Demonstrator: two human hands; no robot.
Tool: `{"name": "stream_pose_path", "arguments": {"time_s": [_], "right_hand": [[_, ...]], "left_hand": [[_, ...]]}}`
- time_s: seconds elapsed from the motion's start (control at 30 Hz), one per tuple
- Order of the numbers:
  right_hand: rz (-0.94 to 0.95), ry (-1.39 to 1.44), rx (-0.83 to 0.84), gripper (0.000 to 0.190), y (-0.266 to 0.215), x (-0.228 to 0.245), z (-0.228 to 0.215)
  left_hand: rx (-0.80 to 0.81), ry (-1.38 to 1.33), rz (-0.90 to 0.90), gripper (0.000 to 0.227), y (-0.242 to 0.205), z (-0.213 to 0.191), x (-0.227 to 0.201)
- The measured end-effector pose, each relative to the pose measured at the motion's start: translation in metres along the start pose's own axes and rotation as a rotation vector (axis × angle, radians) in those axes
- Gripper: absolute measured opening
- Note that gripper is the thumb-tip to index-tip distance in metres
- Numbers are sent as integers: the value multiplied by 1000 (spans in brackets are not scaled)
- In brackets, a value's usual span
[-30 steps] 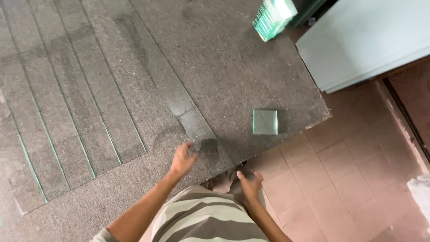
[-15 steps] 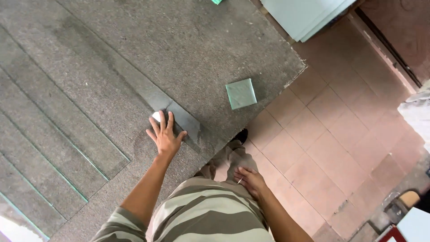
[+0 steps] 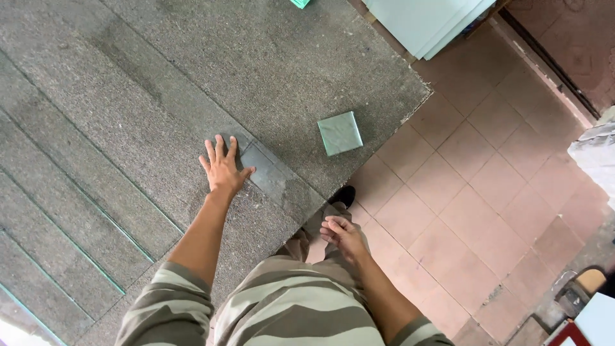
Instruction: The person is picking up small, rectangular glass panes from a workbench and stacking them into a neat pile.
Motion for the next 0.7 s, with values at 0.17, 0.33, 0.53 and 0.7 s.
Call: {"name": "stream_pose_path", "arguments": {"time_s": [0.17,0.33,0.53,0.7], "right_hand": [[10,9,-25,27,1,2,-3],[-43,20,-156,28,19,-15,-85],[75,74,-100,25,-40,11,-54],[-27,114,2,18,-39,15,1]], "left_hand": [[15,6,28,110,-5,-3,-7],[-6,-4,39,110,-2,-7,-9],[35,37,51,111,-20,3,-21],[73,65,41,110,-46,17,-41]]}}
Point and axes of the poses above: each hand's wrist, its own y-axis towards the middle knuckle, its own z-axis out of the palm, x = y × z, the point moved 8 cm from there along y, towards the middle knuckle, and after that the axes turned 8 degrees about x, right-handed, at the moved point
